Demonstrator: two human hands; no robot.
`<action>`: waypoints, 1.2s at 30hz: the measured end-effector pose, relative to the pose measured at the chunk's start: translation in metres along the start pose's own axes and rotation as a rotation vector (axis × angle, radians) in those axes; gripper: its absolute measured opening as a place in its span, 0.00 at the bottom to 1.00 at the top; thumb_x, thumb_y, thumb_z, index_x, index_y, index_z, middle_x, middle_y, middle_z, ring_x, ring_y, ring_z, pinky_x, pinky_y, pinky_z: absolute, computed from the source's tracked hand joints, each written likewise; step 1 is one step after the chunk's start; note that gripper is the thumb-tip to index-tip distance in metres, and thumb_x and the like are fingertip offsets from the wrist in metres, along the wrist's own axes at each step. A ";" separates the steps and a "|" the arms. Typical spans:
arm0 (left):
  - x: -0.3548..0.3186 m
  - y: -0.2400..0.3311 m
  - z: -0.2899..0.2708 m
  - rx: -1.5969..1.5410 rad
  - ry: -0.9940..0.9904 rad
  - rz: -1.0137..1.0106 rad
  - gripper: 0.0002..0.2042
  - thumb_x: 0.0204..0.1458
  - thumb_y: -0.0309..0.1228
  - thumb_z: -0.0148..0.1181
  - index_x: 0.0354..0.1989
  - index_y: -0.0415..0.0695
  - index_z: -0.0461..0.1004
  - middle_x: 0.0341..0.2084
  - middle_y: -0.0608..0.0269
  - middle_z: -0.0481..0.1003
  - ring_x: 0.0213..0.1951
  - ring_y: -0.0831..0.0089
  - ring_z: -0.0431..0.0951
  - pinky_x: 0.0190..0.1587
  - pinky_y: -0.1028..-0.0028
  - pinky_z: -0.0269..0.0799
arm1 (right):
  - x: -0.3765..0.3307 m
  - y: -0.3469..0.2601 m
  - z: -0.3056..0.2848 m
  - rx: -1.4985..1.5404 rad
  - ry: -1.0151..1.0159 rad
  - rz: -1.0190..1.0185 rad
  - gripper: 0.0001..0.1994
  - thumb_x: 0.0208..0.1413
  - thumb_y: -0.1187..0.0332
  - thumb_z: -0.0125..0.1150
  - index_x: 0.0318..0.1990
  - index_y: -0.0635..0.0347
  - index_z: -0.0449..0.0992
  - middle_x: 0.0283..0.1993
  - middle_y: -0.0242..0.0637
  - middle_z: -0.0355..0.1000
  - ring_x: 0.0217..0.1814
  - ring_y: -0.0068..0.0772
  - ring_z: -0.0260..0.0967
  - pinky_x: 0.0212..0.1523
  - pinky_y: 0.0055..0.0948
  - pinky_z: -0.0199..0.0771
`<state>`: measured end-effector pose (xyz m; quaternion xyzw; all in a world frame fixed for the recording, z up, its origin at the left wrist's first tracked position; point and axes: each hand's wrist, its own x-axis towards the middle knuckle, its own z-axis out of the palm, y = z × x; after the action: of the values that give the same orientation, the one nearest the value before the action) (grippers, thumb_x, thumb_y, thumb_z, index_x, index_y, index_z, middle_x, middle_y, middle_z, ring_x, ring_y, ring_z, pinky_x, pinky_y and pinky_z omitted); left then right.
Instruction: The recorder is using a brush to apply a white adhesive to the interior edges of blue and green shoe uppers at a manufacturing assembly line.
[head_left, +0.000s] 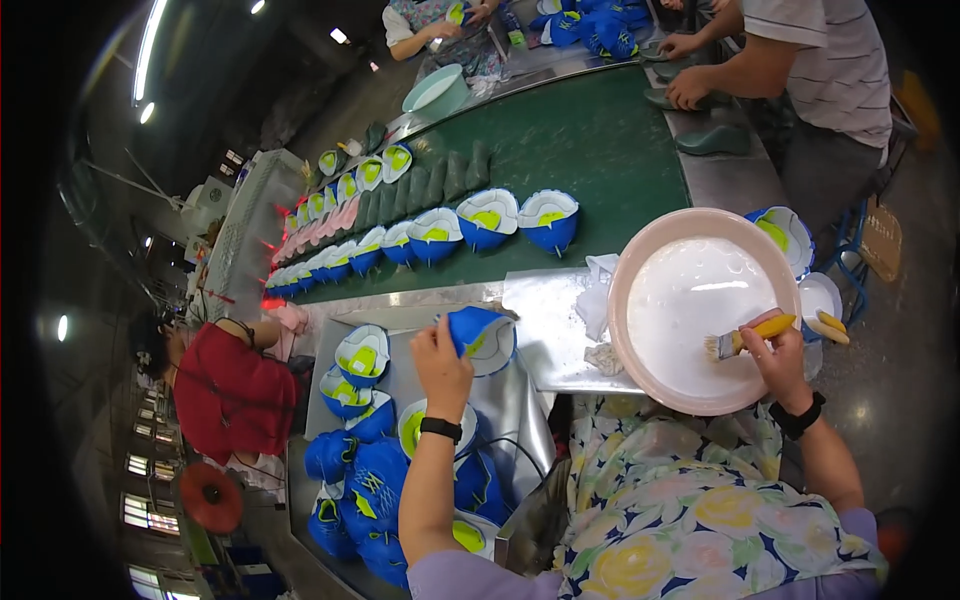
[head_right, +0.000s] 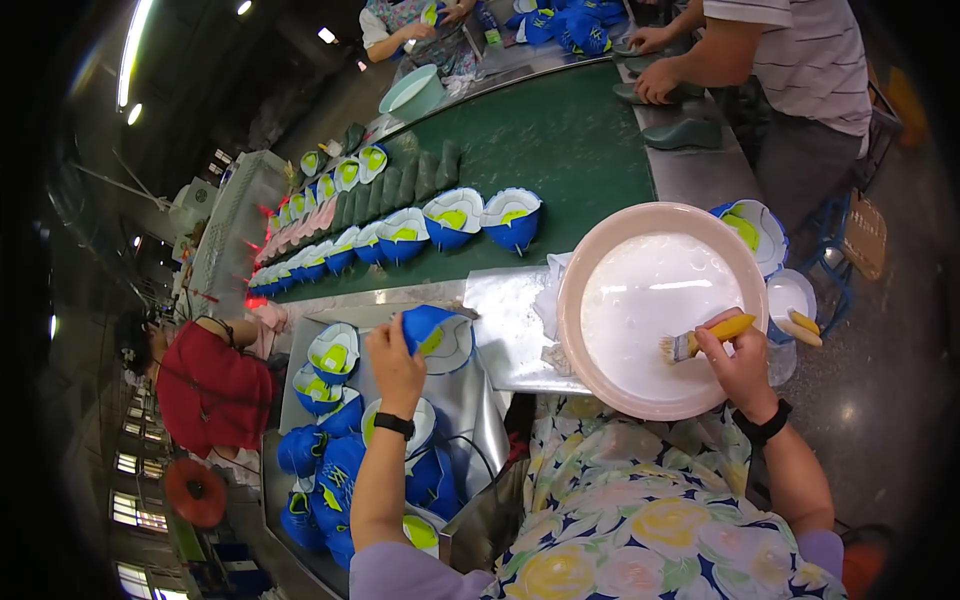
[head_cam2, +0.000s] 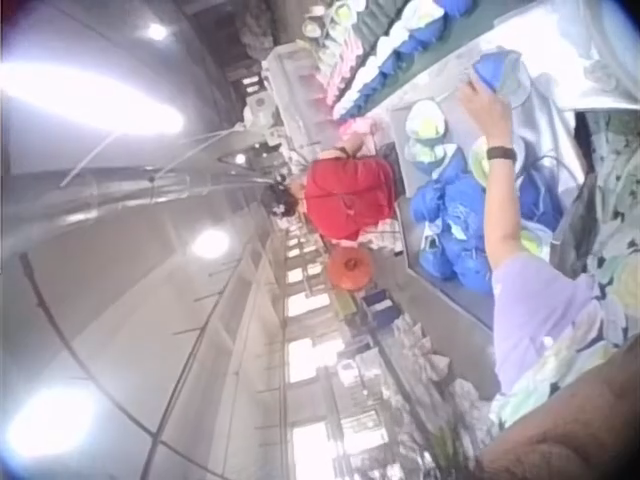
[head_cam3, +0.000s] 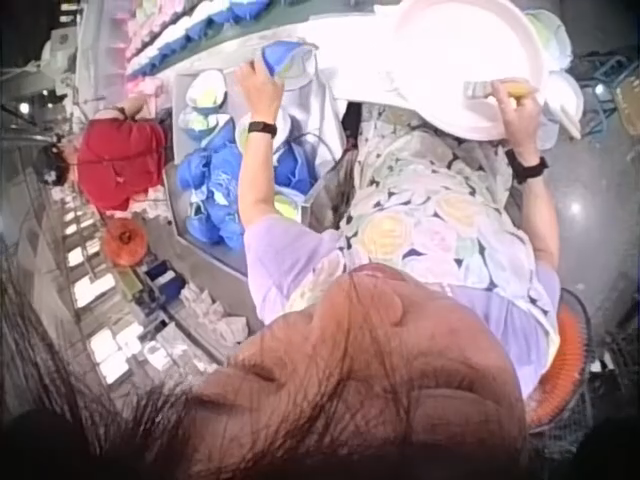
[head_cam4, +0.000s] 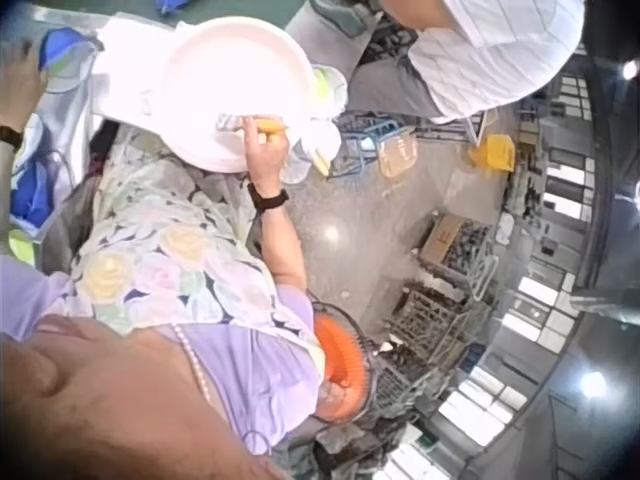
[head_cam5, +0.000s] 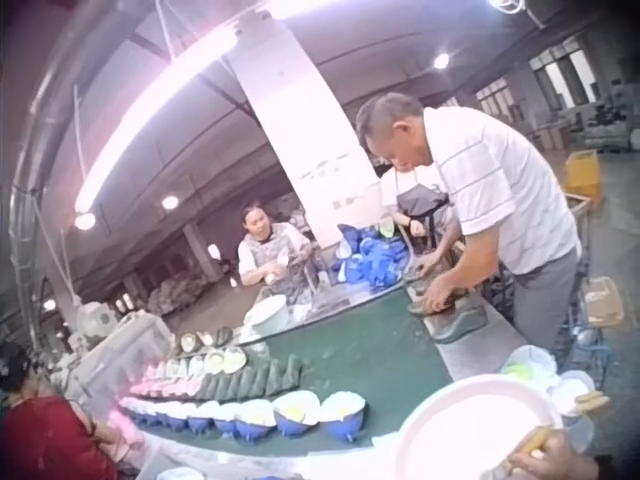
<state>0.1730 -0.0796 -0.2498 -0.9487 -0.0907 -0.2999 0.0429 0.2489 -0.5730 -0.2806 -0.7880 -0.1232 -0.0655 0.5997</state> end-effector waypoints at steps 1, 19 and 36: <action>0.004 -0.001 0.002 -0.020 -0.074 0.063 0.27 0.39 0.21 0.61 0.54 0.38 0.70 0.41 0.47 0.68 0.47 0.48 0.68 0.50 0.59 0.66 | 0.000 0.000 0.000 0.002 0.009 -0.002 0.06 0.55 0.72 0.63 0.34 0.66 0.75 0.29 0.36 0.75 0.30 0.24 0.73 0.33 0.23 0.70; 0.108 0.081 0.240 -1.887 -0.479 -1.376 0.29 0.51 0.43 0.69 0.54 0.42 0.62 0.48 0.55 0.61 0.37 0.66 0.76 0.33 0.74 0.78 | -0.001 -0.004 -0.001 -0.027 -0.019 0.141 0.06 0.51 0.76 0.65 0.34 0.65 0.75 0.32 0.41 0.77 0.33 0.32 0.77 0.37 0.26 0.74; 0.095 0.047 0.240 -1.618 -0.368 -1.260 0.24 0.60 0.20 0.48 0.64 0.31 0.51 0.44 0.49 0.71 0.43 0.53 0.78 0.46 0.58 0.80 | 0.005 0.006 0.004 -0.073 -0.024 0.071 0.05 0.49 0.77 0.63 0.34 0.64 0.75 0.34 0.41 0.75 0.36 0.35 0.75 0.40 0.27 0.72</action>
<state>0.3938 -0.0792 -0.3925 -0.5060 -0.3465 -0.0899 -0.7848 0.2552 -0.5698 -0.2862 -0.8141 -0.0999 -0.0392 0.5707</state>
